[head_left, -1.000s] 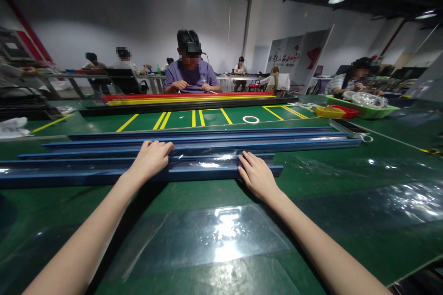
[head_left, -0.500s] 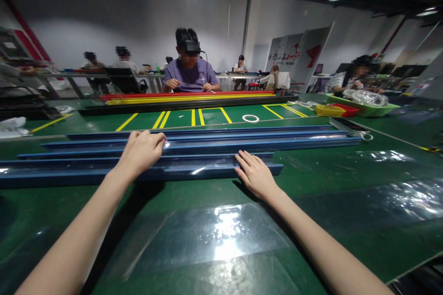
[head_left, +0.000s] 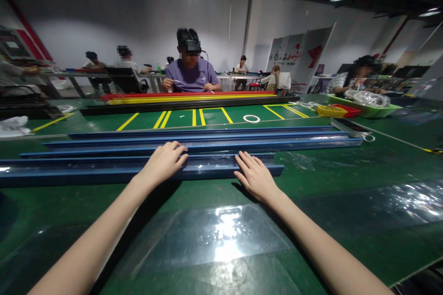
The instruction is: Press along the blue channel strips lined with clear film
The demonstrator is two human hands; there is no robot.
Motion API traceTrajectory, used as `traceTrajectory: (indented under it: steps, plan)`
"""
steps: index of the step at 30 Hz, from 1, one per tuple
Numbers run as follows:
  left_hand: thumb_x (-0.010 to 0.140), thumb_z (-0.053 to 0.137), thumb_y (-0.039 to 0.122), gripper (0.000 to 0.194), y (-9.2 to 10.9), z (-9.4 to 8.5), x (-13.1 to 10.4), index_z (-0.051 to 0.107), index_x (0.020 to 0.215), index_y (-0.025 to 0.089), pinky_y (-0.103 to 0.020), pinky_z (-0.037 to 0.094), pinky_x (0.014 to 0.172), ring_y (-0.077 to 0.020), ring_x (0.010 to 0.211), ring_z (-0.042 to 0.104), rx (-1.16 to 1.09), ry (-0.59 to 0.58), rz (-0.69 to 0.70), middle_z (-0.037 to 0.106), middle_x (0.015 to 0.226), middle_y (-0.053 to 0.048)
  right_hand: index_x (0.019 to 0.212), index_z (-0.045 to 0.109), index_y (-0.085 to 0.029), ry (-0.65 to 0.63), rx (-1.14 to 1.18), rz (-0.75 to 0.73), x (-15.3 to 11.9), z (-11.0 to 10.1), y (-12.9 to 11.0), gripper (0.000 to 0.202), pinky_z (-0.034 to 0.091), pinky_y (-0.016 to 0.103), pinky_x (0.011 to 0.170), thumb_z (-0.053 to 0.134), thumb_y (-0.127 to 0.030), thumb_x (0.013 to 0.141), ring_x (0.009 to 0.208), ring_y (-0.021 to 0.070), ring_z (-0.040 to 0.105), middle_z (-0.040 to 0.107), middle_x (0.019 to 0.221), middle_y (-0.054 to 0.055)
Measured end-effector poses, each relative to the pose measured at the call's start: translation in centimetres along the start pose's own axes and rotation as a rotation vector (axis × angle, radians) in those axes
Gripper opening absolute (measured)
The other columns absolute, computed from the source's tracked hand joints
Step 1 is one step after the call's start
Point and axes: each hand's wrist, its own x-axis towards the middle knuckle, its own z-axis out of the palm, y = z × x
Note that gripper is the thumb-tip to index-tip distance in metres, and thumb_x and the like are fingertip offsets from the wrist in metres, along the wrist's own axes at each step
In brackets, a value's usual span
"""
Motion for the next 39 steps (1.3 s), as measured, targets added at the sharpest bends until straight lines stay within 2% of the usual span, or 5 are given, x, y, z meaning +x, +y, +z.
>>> traceTrajectory:
  steps: [5,9,28,34,39]
  plan:
    - [0.09,0.025,0.041,0.043,4.9,1.4,-0.4,0.041,0.125,0.022,-0.033,0.033,0.093,-0.0191,0.117,0.038,-0.108,0.048,0.154,0.045,0.128,-0.006,0.126,0.041,-0.009,-0.003,-0.026,0.002,0.0,0.0,-0.2,0.052,0.03,0.037,0.097,0.028,-0.041,0.088,0.123,0.023,0.034,0.039,0.132,0.015]
    - [0.09,0.024,0.04,0.043,6.1,2.5,-0.9,0.036,0.129,0.026,-0.036,0.029,0.097,-0.0198,0.124,0.031,-0.092,0.016,0.192,0.037,0.135,-0.004,0.126,0.041,-0.008,0.004,-0.033,-0.016,0.0,-0.1,-0.4,0.052,0.031,0.037,0.097,0.028,-0.041,0.088,0.123,0.023,0.034,0.041,0.131,0.016]
    - [0.087,0.029,0.037,0.043,-0.3,0.4,-0.1,0.033,0.13,0.031,-0.044,0.023,0.1,-0.0247,0.13,0.014,-0.075,-0.413,0.04,0.028,0.14,0.001,0.107,0.058,-0.01,0.127,-0.072,0.193,0.1,-0.6,0.8,0.046,0.036,0.035,0.088,0.026,-0.038,0.089,0.108,0.024,0.049,0.058,0.113,0.013]
    - [0.088,0.025,0.039,0.041,0.8,-0.4,-0.3,0.055,0.11,0.021,-0.04,0.033,0.092,-0.0249,0.116,0.04,-0.017,-0.232,0.009,0.054,0.118,-0.007,0.107,0.057,-0.012,0.071,-0.051,0.142,0.1,-0.7,0.0,0.042,0.038,0.035,0.084,0.03,-0.039,0.088,0.106,0.024,0.049,0.057,0.114,0.013]
    - [0.089,0.028,0.04,0.043,3.2,0.2,-0.4,0.044,0.123,0.02,-0.036,0.032,0.095,-0.0213,0.118,0.039,-0.034,-0.057,0.05,0.044,0.129,-0.008,0.115,0.053,-0.012,0.054,-0.03,0.035,0.0,-0.8,-0.6,0.044,0.036,0.037,0.089,0.03,-0.038,0.088,0.113,0.0248,0.044,0.051,0.122,0.014]
